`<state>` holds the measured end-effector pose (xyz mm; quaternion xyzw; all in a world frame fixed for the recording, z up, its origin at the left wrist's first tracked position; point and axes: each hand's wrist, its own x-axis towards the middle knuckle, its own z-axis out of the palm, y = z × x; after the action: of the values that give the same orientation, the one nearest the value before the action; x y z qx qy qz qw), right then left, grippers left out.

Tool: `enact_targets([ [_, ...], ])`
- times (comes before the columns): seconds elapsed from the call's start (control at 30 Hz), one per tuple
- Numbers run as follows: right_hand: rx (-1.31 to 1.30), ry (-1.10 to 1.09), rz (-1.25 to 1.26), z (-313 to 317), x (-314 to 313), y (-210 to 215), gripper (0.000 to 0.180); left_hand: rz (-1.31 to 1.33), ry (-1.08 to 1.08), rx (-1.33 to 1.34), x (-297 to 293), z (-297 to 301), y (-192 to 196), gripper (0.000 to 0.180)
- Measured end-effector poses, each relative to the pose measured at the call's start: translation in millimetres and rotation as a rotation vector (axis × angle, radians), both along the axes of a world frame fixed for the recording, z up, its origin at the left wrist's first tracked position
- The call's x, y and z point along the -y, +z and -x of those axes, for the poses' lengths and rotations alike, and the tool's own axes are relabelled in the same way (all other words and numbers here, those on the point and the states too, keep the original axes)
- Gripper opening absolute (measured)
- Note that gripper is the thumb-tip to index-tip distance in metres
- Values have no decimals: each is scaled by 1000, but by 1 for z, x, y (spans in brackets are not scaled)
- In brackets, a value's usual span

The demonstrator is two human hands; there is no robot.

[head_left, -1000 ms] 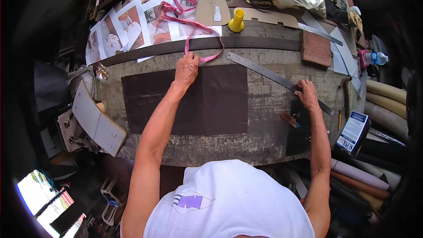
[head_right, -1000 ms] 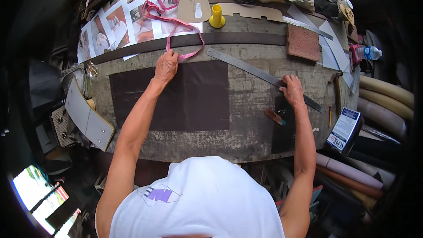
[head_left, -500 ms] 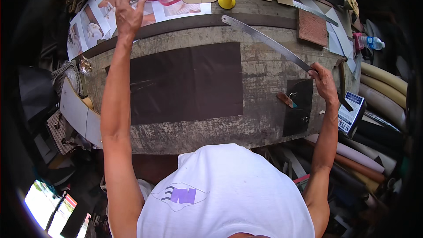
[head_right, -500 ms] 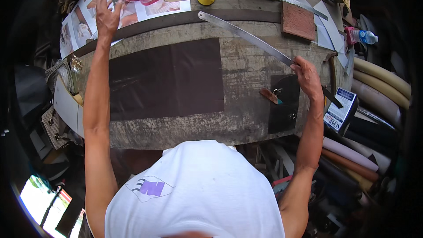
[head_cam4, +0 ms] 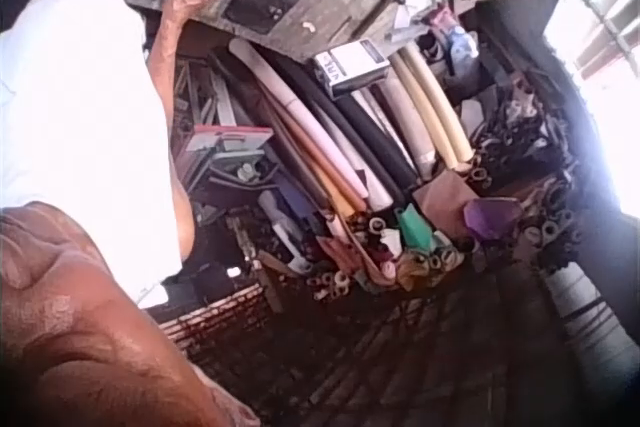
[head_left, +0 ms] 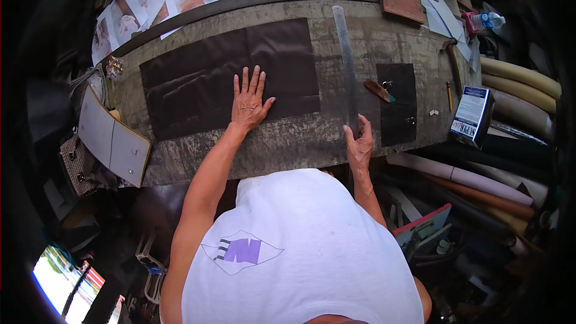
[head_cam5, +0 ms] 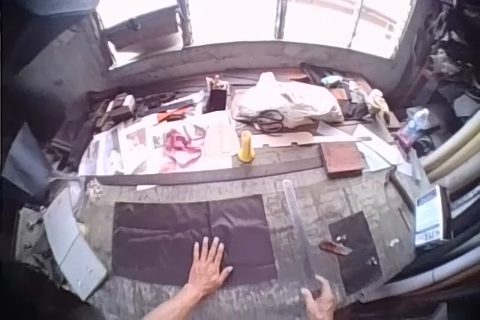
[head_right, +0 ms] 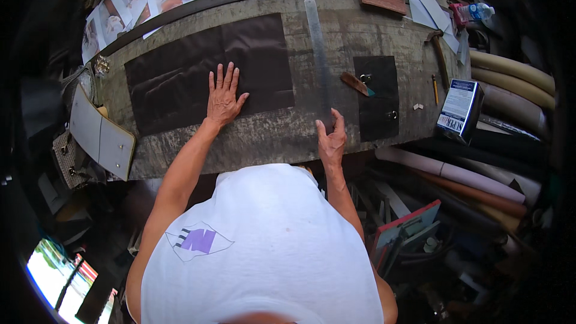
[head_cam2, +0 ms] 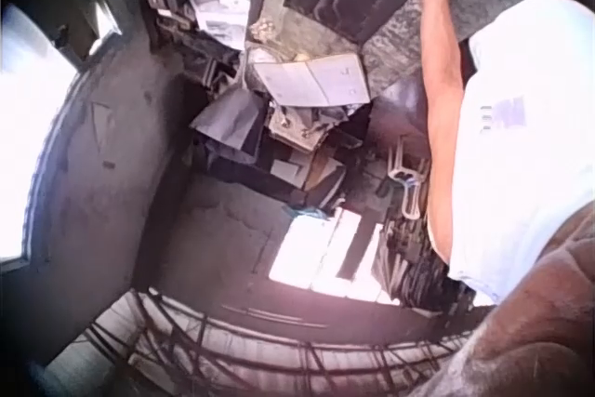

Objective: The recorder marks a piece of leather using a template and ruler, then cuts it along the marked lines.

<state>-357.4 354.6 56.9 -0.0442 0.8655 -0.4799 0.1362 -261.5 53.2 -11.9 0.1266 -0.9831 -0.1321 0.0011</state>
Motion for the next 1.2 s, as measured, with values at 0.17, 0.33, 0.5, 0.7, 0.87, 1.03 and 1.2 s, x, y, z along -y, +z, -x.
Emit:
enact_targets([
  [0.17, -220, 109, -46, -19, 21, -3, 46, 49, -16, 15, -4, -2, -5, 79],
  [0.33, -179, 213, -158, -25, 54, -1, 48, -70, -107, 1, -48, 0, 3, 81],
  [0.5, -285, 178, -153, -21, 78, -33, 48, -241, -254, -151, -91, -4, 12, 73],
  [0.7, -306, 169, -222, -38, 88, -49, 49, -158, -60, -215, -43, -15, 9, 63],
  [0.87, -640, 161, -633, -57, 112, -39, 61, 23, 200, -180, 38, -38, -6, 62],
  [1.03, -641, 599, -318, -72, 170, -38, 61, 71, 262, -122, 90, -49, -8, 63],
  [1.2, -666, 762, -233, -56, 242, -46, 56, 144, 351, -1, 132, -65, -14, 66],
])
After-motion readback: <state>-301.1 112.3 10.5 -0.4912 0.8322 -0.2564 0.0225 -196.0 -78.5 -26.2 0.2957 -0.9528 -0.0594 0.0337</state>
